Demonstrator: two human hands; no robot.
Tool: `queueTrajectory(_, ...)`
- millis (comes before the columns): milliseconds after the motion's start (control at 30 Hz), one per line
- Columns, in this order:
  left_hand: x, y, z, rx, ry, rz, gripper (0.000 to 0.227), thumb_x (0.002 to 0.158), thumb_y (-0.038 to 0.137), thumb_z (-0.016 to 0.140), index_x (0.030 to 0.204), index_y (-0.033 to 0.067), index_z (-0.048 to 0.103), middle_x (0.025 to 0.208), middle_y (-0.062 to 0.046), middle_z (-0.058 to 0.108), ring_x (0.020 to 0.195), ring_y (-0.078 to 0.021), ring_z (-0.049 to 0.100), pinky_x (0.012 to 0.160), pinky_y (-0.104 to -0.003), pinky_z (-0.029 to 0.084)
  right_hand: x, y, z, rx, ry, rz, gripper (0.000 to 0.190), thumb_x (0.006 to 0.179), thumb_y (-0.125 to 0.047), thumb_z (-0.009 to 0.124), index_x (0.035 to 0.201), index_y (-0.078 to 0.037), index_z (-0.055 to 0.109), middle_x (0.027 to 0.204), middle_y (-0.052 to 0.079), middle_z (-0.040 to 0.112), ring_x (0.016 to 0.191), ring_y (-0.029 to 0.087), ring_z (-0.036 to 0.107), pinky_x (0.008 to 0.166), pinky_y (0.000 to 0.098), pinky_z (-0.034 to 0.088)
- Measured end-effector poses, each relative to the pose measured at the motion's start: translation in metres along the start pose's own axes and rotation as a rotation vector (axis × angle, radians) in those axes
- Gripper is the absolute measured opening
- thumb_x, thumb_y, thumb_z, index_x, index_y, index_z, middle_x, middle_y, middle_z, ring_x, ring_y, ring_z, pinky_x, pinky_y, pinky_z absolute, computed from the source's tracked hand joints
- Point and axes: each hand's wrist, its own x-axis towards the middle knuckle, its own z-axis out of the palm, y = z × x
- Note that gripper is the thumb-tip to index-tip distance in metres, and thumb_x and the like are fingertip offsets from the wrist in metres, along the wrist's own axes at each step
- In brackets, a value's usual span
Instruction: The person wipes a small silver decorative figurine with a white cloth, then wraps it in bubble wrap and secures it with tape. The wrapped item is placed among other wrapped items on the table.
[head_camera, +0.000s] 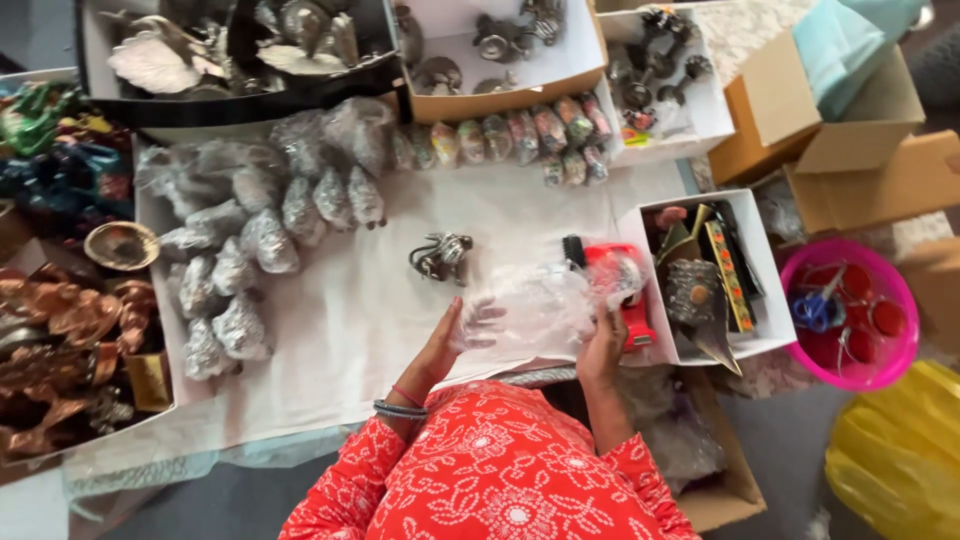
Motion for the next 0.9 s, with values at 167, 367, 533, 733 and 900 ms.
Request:
queueTrajectory(167, -0.024, 0.038, 0.015, -0.050, -0.114, 0.105, 0.089, 0.093, 0.074, 0.026, 0.156, 0.0135, 0.038, 0.154, -0.011, 0.053, 0.136, -0.0301, 0.056, 0.112, -0.047, 0.043, 0.001, 0.022, 0.015, 0.077, -0.316, 0.039, 0.012, 0.108, -0.016, 0.066, 0.113, -0.007, 0.070, 0.093, -0.002, 0.061, 0.082, 0.008, 0.056, 0.068, 0.0234, 0.045)
queueTrajectory(367, -0.011, 0.046, 0.009, 0.044, 0.050, 0.032, 0.071, 0.093, 0.044, 0.067, 0.151, 0.0091, 0.045, 0.148, -0.014, 0.058, 0.130, -0.0315, 0.060, 0.104, -0.047, 0.054, -0.011, 0.012, 0.055, 0.134, -0.539, 0.236, 0.016, 0.096, -0.007, 0.062, 0.110, -0.009, 0.069, 0.117, 0.004, 0.069, 0.107, 0.015, 0.066, 0.093, 0.0333, 0.054)
queueTrajectory(533, 0.011, 0.026, -0.003, 0.173, 0.337, 0.320, 0.045, 0.103, 0.029, 0.059, 0.142, 0.0063, 0.061, 0.129, -0.005, 0.071, 0.114, -0.0160, 0.067, 0.094, -0.033, 0.055, -0.022, -0.011, 0.089, -0.148, -0.508, 0.174, 0.057, 0.094, -0.015, 0.061, 0.149, -0.013, 0.047, 0.145, 0.006, 0.055, 0.126, 0.016, 0.056, 0.099, 0.0349, 0.050)
queueTrajectory(733, 0.008, 0.028, -0.001, 0.537, 0.460, 0.423, 0.040, 0.107, 0.024, 0.058, 0.143, 0.0083, 0.065, 0.103, -0.003, 0.071, 0.093, -0.0061, 0.057, 0.083, -0.025, 0.051, -0.043, 0.000, 0.120, -0.423, -0.629, -0.181, 0.073, 0.096, -0.030, 0.072, 0.156, -0.004, 0.040, 0.154, 0.014, 0.049, 0.141, 0.026, 0.048, 0.114, 0.0362, 0.044)
queueTrajectory(900, -0.010, 0.027, 0.002, 0.458, 0.288, 0.445, 0.039, 0.107, 0.022, 0.056, 0.141, 0.0040, 0.063, 0.121, -0.004, 0.072, 0.108, -0.0080, 0.060, 0.094, -0.027, 0.050, -0.023, 0.013, 0.171, -0.454, -0.627, -0.004, 0.085, 0.089, -0.046, 0.071, 0.155, -0.008, 0.034, 0.154, 0.012, 0.044, 0.137, 0.026, 0.049, 0.102, 0.0405, 0.049)
